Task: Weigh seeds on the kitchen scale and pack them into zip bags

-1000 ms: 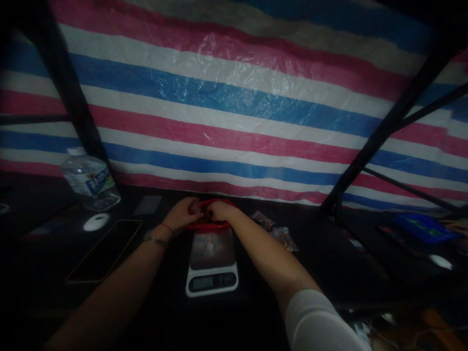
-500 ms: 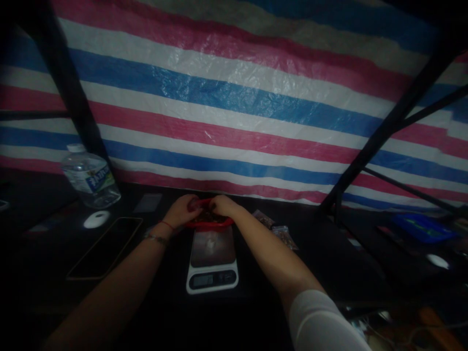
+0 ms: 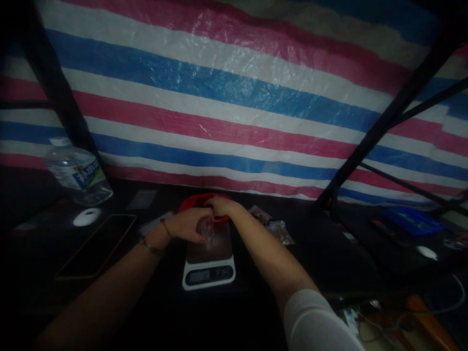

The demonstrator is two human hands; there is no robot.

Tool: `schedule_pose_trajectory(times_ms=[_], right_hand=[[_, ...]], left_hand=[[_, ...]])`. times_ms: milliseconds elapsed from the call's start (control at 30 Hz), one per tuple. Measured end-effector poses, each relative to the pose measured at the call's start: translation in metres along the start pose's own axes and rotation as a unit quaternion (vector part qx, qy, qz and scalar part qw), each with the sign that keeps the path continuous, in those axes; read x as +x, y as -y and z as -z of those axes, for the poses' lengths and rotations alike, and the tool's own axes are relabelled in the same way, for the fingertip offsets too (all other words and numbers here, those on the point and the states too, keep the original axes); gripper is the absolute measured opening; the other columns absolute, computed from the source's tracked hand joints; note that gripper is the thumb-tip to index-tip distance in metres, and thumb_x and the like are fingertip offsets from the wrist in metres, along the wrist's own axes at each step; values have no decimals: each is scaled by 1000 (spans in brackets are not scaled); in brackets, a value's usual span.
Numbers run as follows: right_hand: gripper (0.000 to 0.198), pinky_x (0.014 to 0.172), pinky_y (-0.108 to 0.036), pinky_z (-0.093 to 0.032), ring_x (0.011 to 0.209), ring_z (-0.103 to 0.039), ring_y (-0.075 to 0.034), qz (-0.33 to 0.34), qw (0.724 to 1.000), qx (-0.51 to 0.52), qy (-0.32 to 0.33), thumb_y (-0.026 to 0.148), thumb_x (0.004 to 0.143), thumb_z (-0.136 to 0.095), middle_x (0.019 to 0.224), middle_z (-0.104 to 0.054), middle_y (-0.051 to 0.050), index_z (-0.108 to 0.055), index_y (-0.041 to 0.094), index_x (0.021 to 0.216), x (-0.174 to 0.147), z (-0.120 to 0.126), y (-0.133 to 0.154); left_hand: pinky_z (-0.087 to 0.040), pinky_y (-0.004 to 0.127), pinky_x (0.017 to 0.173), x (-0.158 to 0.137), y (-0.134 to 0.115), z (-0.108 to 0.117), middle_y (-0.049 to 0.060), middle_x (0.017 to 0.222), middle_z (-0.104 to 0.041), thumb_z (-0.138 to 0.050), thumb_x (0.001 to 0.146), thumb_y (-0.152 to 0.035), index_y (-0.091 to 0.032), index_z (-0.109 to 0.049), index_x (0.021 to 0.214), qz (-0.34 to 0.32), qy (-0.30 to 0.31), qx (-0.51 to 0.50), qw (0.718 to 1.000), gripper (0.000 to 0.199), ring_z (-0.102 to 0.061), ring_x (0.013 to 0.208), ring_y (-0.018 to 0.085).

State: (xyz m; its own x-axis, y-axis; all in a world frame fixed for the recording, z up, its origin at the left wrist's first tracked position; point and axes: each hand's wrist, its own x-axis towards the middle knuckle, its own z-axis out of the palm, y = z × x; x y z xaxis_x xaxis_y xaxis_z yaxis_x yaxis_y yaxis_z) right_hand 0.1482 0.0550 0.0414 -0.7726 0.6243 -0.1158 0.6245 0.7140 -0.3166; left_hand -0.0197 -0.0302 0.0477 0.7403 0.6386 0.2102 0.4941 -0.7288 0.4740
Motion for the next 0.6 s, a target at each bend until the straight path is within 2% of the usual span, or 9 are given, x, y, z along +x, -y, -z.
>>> schedule_pose_trajectory(times_ms=[167, 333, 600], right_hand=[[27, 77, -25, -48, 87, -67, -19, -48, 998, 18, 25, 18, 78, -62, 102, -74, -6, -72, 17, 103, 6, -6, 1], [25, 76, -24, -47, 87, -67, -18, -32, 999, 6, 36, 14, 78, -61, 101, -74, -7, -73, 14, 99, 13, -4, 7], [24, 73, -25, -45, 84, -66, -20, -66, 996, -37, 36, 19, 79, -60, 97, -74, -8, -74, 14, 98, 14, 0, 13]], left_hand=[[-43, 29, 68, 1, 5, -4, 2, 85, -64, -73, 60, -38, -22, -57, 90, 45, 10, 13, 999, 38, -60, 76, 20], [-43, 29, 69, 4, 8, -6, 1, 86, -63, -72, 61, -38, -22, -56, 89, 66, 1, 11, 998, 36, -61, 77, 20], [-42, 28, 65, 4, 11, -6, 1, 85, -63, -73, 60, -41, -22, -56, 91, 75, 3, 9, 997, 41, -60, 75, 19]])
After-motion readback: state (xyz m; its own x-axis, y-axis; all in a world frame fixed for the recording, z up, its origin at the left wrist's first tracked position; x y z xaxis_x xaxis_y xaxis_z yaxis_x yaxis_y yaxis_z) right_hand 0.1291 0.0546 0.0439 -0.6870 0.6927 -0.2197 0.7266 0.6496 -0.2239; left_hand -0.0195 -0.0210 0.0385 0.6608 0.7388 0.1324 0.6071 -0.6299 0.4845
